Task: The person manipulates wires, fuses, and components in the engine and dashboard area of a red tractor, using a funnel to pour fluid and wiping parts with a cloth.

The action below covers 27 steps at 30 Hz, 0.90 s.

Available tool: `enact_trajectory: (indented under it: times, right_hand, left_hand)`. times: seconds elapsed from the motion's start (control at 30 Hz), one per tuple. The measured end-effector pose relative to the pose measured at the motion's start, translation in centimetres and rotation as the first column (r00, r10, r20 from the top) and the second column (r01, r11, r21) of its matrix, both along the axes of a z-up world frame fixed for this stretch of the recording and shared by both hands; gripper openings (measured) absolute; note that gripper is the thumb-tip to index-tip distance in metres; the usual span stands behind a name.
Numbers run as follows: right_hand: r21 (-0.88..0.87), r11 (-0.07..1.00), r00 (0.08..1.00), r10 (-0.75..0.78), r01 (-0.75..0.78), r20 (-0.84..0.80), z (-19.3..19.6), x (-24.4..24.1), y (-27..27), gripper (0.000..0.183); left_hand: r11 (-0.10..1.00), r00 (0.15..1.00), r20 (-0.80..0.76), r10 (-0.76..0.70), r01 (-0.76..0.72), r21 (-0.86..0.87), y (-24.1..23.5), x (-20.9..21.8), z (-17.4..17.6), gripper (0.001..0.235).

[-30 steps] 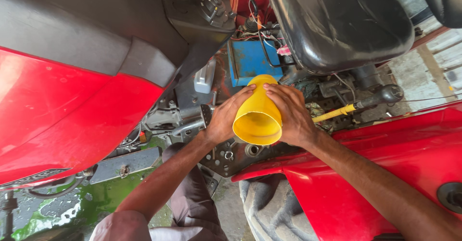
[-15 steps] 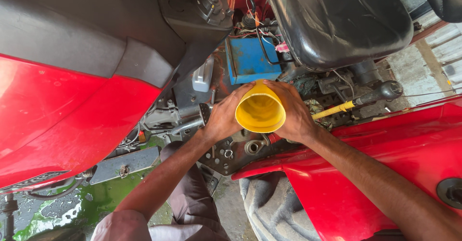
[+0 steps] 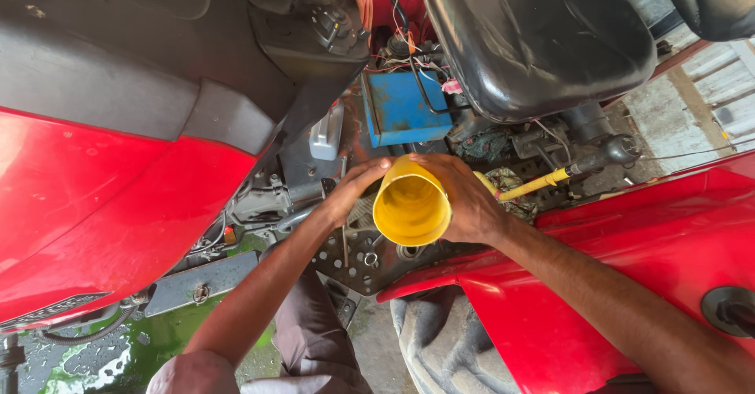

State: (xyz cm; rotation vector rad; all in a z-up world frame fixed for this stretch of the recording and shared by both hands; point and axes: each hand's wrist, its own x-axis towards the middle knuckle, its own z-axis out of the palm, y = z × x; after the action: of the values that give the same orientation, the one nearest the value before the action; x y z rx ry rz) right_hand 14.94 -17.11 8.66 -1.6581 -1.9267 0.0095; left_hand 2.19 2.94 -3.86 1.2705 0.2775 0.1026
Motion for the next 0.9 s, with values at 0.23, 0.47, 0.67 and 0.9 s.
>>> enact_trajectory:
  times: [0.23,0.47,0.67,0.9]
  right_hand:
    - [-0.025,0.993,0.994,-0.112,0.112,0.013,-0.5,0.2,0.0,0.092]
    - [0.153,0.976,0.987,-0.157,0.152,0.021,-0.9,0.2,0.1,0.091]
    - [0.205,0.978,0.905,-0.115,0.032,0.410,-0.8,-0.6,-0.2,0.041]
    - [-0.086,0.996,0.917,0.054,-0.021,0.396,-4.5,0.3,-0.3,0.016]
  left_hand:
    - [0.948,0.979,-0.130,0.155,-0.185,-0.259,0.0,0.3,-0.1,0.078]
    - [0.857,0.963,-0.171,0.208,-0.263,-0.444,1.0,-0.1,-2.3,0.051]
    - [0.823,0.931,-0.252,0.265,-0.355,-0.445,2.1,-1.3,-4.7,0.038]
    - [0.817,0.908,-0.255,0.332,-0.412,-0.404,3.0,-2.5,-4.3,0.042]
